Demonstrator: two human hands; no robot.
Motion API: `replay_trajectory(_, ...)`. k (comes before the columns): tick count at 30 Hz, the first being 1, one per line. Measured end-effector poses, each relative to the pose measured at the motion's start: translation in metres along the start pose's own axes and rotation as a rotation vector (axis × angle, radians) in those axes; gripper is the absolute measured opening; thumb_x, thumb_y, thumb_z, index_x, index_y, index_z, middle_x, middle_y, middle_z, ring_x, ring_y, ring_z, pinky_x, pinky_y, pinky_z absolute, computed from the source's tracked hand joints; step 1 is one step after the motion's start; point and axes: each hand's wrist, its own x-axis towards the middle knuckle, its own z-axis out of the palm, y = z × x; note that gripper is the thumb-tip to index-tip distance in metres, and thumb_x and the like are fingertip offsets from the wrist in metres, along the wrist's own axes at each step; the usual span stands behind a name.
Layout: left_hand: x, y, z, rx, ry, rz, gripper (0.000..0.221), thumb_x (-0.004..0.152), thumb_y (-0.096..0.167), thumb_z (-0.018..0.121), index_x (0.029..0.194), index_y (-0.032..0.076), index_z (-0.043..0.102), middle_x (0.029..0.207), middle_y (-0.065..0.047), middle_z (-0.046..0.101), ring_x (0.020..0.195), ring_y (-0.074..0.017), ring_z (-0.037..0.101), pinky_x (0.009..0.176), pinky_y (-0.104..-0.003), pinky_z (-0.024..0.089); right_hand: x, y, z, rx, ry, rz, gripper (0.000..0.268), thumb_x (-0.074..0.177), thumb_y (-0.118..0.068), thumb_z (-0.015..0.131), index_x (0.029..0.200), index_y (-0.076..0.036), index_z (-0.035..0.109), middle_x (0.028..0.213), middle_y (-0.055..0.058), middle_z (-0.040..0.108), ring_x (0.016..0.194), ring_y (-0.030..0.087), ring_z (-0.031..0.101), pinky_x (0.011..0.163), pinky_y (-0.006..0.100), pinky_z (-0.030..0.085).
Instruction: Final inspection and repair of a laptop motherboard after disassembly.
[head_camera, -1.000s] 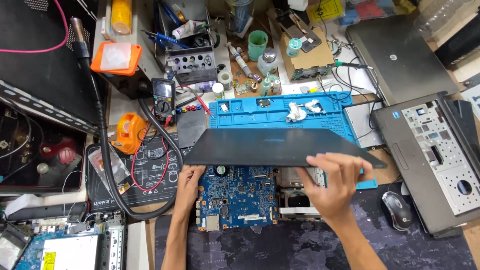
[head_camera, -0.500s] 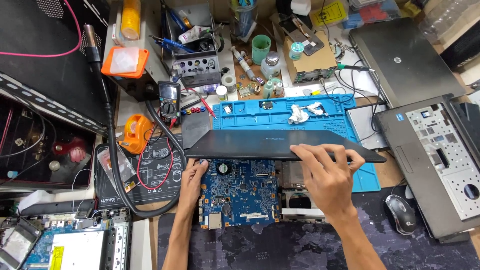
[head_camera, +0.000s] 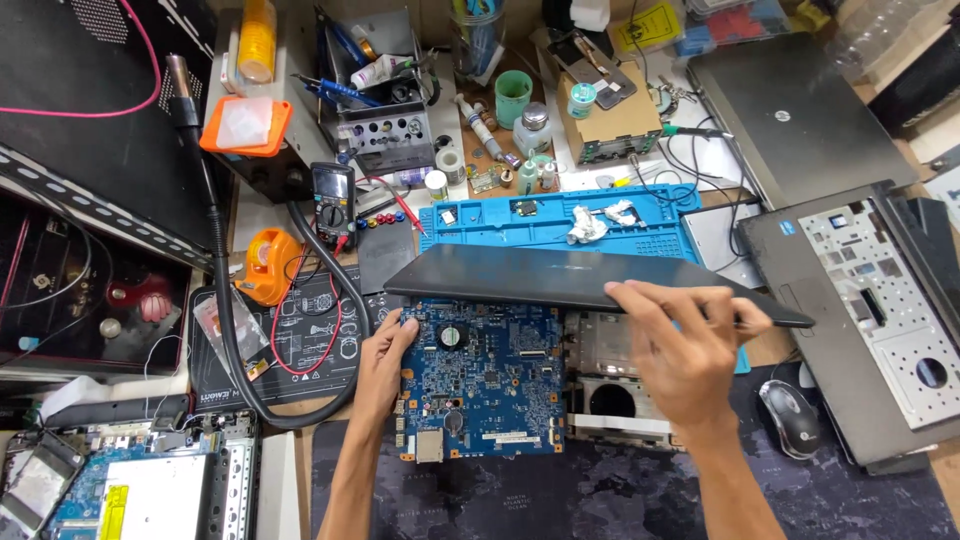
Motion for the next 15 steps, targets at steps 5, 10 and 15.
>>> replay_trajectory(5,-0.007,0.042,0.024,-0.011,-0.155,-0.008,0.039,0.097,0.037,0.055,0.072,0.011,0.068,0.118,-0.013,0.074,0.13,-0.0206,0.058,0.109,-0.035,0.038,-0.027,0.045,-0.017,-0.039,-0.017,0.038,0.019,0.098,-0.008,0.085,0.112,-0.019,0.079,0.102,-0.005,0.079,0.089,0.016,0.051,0.104,0.04,0.021)
replay_trajectory(10,-0.003,0.036,0.044,0.04,-0.14,-0.125,0.043,0.091,0.048,0.059,0.062,0.017,0.059,0.135,-0.023,0.068,0.156,-0.0307,0.029,0.12,-0.046,0.019,-0.027,0.065,-0.06,-0.148,-0.021,0.08,0.018,0.11,-0.028,0.076,0.116,-0.013,0.084,0.104,0.0,0.082,0.095,0.022,0.048,0.102,0.039,0.021)
replay_trajectory(15,0.006,0.037,0.074,0.019,-0.186,-0.14,0.042,0.09,0.05,0.06,0.067,0.017,0.072,0.132,-0.019,0.072,0.153,-0.0257,0.038,0.117,-0.042,0.024,-0.029,0.095,-0.095,-0.204,-0.038,0.054,0.027,0.115,-0.023,0.08,0.123,0.002,0.086,0.107,0.013,0.082,0.087,0.024,0.057,0.094,0.039,0.031)
